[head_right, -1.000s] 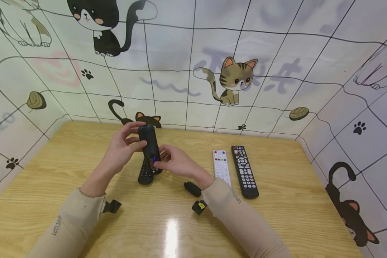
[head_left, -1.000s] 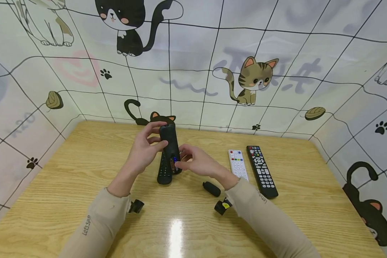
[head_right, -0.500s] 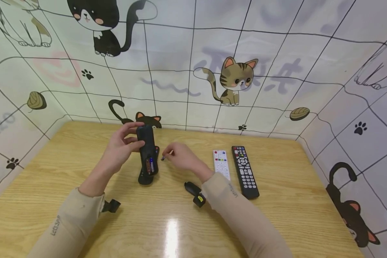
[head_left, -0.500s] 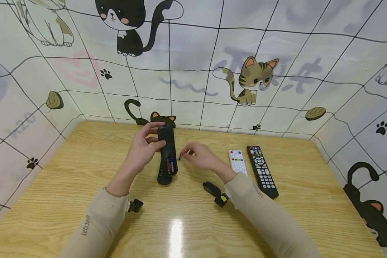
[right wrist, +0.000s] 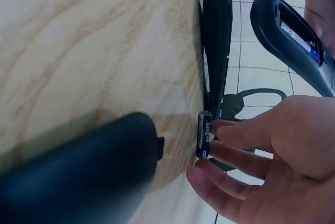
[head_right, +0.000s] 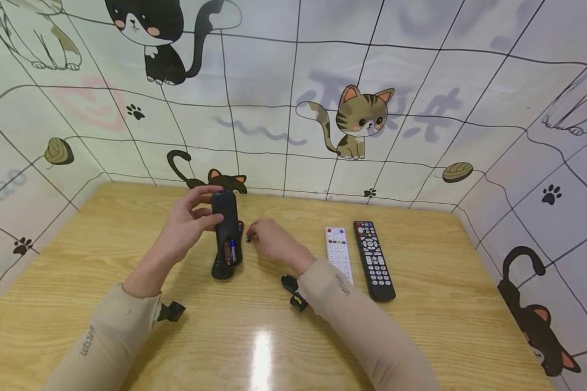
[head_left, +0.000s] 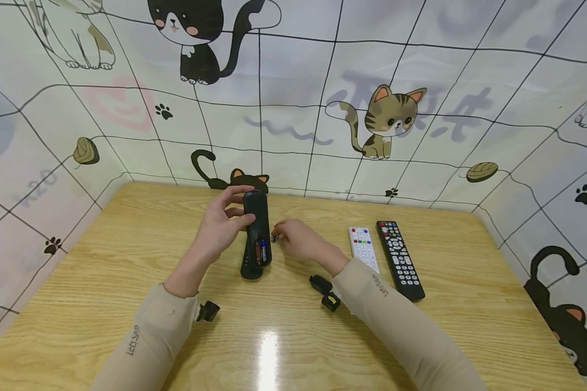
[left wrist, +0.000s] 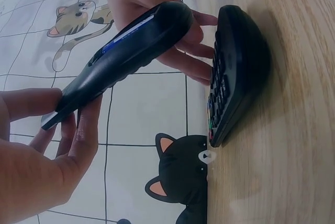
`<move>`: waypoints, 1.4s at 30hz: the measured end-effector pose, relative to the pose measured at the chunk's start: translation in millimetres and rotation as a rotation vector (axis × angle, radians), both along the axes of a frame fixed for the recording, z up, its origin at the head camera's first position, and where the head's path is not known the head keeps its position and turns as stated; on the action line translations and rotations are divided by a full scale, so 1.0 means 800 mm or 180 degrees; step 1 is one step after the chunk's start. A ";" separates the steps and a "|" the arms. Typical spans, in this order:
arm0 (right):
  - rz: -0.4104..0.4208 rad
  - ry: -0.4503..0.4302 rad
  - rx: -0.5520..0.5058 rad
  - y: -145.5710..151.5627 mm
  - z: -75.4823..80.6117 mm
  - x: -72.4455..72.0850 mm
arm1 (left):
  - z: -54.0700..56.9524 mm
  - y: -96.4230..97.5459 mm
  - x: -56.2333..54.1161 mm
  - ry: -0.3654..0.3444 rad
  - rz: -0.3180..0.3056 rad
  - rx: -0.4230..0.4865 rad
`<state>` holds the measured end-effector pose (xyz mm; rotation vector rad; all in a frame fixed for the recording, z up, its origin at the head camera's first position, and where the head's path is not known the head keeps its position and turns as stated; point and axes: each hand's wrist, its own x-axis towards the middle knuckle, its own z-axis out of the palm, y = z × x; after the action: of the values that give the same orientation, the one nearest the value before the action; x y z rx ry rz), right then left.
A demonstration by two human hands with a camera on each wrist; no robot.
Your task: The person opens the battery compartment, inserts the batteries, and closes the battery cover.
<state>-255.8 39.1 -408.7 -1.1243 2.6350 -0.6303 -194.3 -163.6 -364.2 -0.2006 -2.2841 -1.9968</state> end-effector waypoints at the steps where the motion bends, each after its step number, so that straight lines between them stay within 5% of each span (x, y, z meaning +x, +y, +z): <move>1: -0.0015 0.0017 0.0024 0.000 0.000 0.000 | 0.000 0.000 0.000 0.0004 -0.0005 0.0001; 19: -0.0608 0.0047 0.0339 0.014 -0.002 0.001 | -0.001 0.004 0.003 0.0004 -0.0041 -0.0021; 28: -0.0612 -0.0006 0.0446 0.023 -0.001 0.005 | -0.006 0.005 0.004 0.0023 -0.0057 -0.0038; 42: -0.0777 0.0059 -0.0052 0.051 0.022 0.024 | -0.005 0.010 0.001 0.0000 -0.0117 -0.0007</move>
<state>-236.4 79.6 -391.3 -0.8217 2.8122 -0.6893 -193.3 -155.7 -368.3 -0.2445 -2.2993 -2.0115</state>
